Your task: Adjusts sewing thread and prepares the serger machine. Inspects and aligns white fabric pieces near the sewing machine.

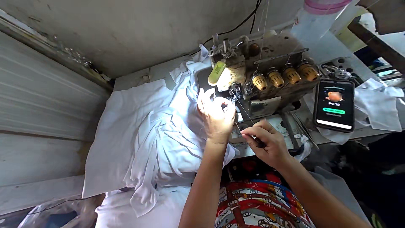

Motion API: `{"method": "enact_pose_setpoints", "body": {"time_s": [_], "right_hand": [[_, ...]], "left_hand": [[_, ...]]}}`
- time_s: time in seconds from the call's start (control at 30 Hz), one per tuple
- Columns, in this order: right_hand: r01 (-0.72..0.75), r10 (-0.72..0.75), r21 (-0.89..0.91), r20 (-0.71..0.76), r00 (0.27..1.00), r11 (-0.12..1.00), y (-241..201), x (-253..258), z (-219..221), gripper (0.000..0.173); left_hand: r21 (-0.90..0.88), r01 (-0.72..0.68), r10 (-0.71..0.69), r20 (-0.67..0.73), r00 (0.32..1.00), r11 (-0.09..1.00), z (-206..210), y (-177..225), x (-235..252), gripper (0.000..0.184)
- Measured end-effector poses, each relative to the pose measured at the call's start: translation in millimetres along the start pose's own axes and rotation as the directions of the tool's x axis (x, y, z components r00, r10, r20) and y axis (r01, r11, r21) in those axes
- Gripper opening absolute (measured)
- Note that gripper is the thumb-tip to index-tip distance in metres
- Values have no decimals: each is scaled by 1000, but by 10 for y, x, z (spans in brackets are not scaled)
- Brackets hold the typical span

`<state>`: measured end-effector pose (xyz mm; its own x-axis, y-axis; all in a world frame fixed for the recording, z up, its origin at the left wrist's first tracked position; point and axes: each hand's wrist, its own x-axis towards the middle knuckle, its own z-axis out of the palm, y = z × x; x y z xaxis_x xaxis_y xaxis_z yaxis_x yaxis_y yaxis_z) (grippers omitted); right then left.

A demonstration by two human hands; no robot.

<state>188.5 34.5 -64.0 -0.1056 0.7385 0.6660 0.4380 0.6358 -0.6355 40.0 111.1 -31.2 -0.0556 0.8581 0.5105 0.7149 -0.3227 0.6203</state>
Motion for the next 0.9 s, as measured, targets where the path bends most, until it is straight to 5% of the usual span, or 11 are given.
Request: {"method": "enact_pose_setpoints", "body": {"time_s": [0.9], "right_hand": [[-8,8,-13,1,1000,1000,-17,3,-7,16]], "left_hand": [[-3,-28,28,-11,1000,1000,18,4,2,10]]}}
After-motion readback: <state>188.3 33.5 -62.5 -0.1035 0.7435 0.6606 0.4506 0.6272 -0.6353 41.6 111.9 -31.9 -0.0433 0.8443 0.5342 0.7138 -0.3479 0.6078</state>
